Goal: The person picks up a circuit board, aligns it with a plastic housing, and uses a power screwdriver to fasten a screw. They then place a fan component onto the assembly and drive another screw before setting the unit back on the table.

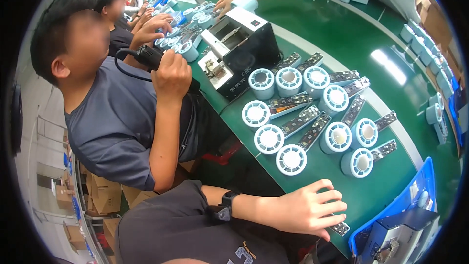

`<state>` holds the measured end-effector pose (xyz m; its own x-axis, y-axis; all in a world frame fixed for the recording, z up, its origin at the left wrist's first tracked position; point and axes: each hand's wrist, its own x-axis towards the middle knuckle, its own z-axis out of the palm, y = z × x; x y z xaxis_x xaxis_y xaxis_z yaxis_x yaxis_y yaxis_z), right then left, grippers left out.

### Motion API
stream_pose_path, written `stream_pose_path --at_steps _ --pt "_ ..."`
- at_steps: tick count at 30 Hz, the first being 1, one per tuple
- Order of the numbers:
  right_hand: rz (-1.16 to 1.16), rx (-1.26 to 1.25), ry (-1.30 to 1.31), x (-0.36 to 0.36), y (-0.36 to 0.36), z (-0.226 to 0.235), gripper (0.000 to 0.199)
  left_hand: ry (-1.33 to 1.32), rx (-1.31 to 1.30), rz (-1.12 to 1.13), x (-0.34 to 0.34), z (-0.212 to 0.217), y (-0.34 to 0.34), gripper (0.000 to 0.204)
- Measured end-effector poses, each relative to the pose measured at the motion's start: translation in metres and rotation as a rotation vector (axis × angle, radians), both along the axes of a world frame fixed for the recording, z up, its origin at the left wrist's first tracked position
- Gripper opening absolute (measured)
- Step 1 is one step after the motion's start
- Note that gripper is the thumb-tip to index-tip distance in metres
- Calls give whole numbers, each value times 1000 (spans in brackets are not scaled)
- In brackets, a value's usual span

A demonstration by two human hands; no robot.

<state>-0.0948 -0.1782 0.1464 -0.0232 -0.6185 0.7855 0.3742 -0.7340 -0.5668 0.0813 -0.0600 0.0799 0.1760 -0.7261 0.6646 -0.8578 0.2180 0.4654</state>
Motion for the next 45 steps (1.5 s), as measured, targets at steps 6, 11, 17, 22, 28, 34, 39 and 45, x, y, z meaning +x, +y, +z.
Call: stream_pose_path --at_steps 6,11,17,22,28,34,39,45 --pt "-228 -50 292 0 -12 -12 44 -52 134 23 -9 -16 -1 27" --pt "-85 -23 185 0 -18 -22 45 -28 92 40 -13 -20 -5 26" --pt "-73 -81 63 3 -6 -5 38 27 110 -4 -19 -8 -2 24" --pt "-108 65 -41 -8 -29 1 41 9 146 24 0 6 -1 23" --pt "307 150 245 -11 -45 21 42 30 196 -44 18 4 -11 31" --pt "368 155 463 3 -34 30 45 28 208 -68 19 3 -17 32" --pt "472 193 440 -12 -39 11 48 15 181 -60 -1 -7 -20 35" --pt "305 159 347 -11 -26 0 48 9 174 -61 -5 -8 -21 37"
